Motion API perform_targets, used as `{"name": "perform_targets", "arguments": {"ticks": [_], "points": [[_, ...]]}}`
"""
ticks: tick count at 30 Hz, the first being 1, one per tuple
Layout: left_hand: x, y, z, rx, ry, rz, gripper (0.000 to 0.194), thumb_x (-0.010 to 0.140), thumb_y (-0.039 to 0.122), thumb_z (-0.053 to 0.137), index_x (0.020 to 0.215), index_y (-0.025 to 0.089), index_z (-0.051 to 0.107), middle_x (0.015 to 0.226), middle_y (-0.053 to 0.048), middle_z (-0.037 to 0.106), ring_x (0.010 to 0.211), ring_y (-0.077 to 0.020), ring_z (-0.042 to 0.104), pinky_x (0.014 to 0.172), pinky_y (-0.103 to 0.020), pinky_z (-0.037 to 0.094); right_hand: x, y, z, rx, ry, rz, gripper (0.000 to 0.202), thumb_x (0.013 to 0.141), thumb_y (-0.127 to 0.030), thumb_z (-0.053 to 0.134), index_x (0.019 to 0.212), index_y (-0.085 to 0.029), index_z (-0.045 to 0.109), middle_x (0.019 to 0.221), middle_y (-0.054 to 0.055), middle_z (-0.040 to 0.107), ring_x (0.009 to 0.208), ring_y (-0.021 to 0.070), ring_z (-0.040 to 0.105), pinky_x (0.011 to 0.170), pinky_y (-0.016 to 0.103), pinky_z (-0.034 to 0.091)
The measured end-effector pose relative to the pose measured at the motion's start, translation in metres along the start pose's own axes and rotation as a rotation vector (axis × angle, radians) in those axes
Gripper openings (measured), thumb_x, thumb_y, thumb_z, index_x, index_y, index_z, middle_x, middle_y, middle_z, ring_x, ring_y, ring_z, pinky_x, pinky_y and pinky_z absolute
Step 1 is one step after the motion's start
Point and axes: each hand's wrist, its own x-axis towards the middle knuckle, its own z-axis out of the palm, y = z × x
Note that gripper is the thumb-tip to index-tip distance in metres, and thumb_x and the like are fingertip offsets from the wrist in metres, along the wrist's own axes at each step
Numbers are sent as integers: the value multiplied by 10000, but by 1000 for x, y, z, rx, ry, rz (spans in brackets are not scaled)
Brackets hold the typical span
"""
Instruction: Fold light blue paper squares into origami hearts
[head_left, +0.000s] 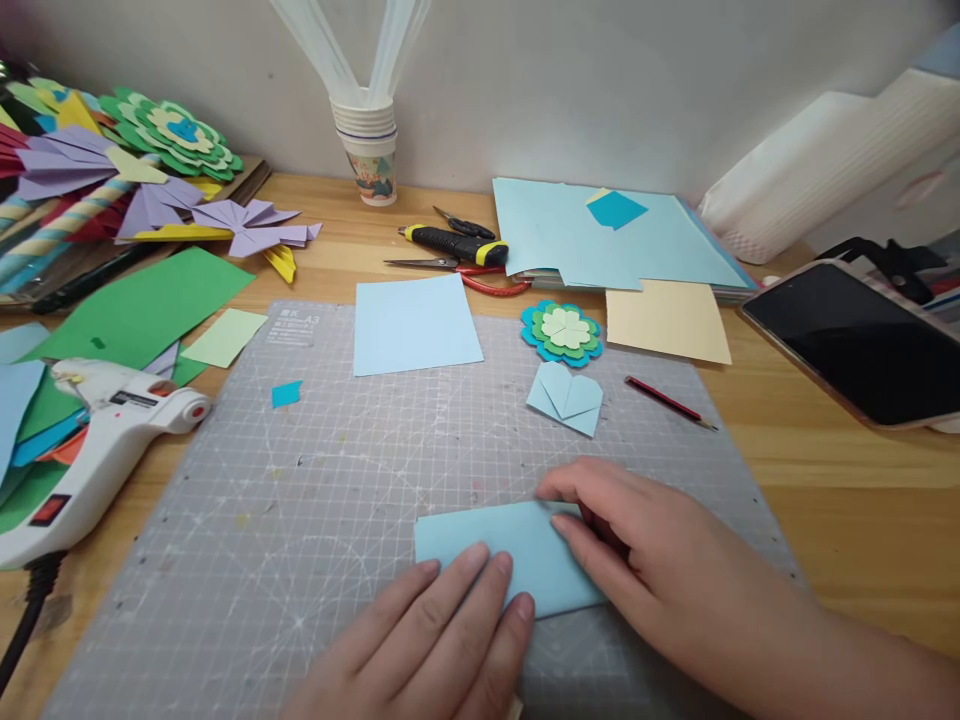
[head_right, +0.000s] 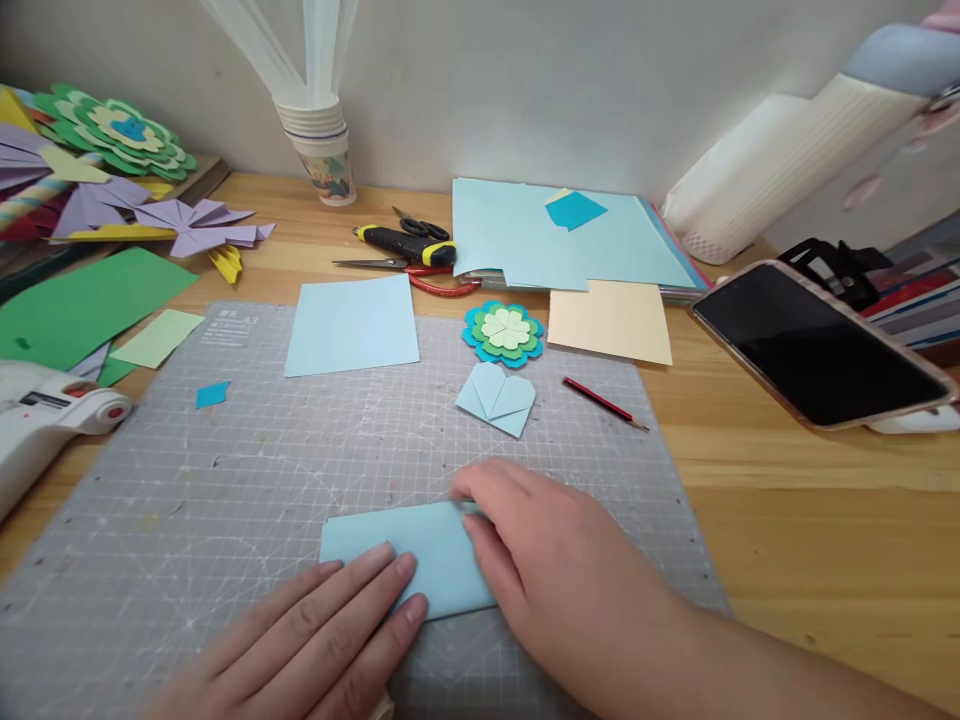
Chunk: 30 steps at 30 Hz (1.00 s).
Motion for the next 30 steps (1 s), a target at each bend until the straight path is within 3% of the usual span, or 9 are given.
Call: {"name": "perform_targets", "arguments": {"ticks": [6,13,21,30], "points": [[2,-1,-2,-11,-25,0,359,993,270,360,1287,237,563,1333,32,604,1273,-143,459,1201,-338,72,-1,4,3,-30,28,-35,188,913,-149,419,1011,-241,550,928,32,648,821,185,619,695,313,464],[4,-1,0,-20,40,-13,367,1001,254,324,1235,233,606,1276,28,645,1224,-137,512,1194,-326,112,-1,6,1,-95,74,2,187,909,-169,420,1026,-245,545,892,25,666,771,186,640,640,298,459],[2,0,3,-38,41,-13,358,996,232,338,1242,222,598,1288,15,636,1234,-145,504,1192,-330,124,1,4,-5,-77,39,52,162,892,-166,445,995,-241,545,783,3,640,607,149,575,543,256,399],[1,0,3,-43,30,-8,375,999,237,318,1267,216,579,1327,6,606,1277,-154,468,1194,-337,128,2,3,-7,-16,-2,87,168,885,-138,466,966,-255,555,733,-30,614,598,130,550,531,236,369]]}}
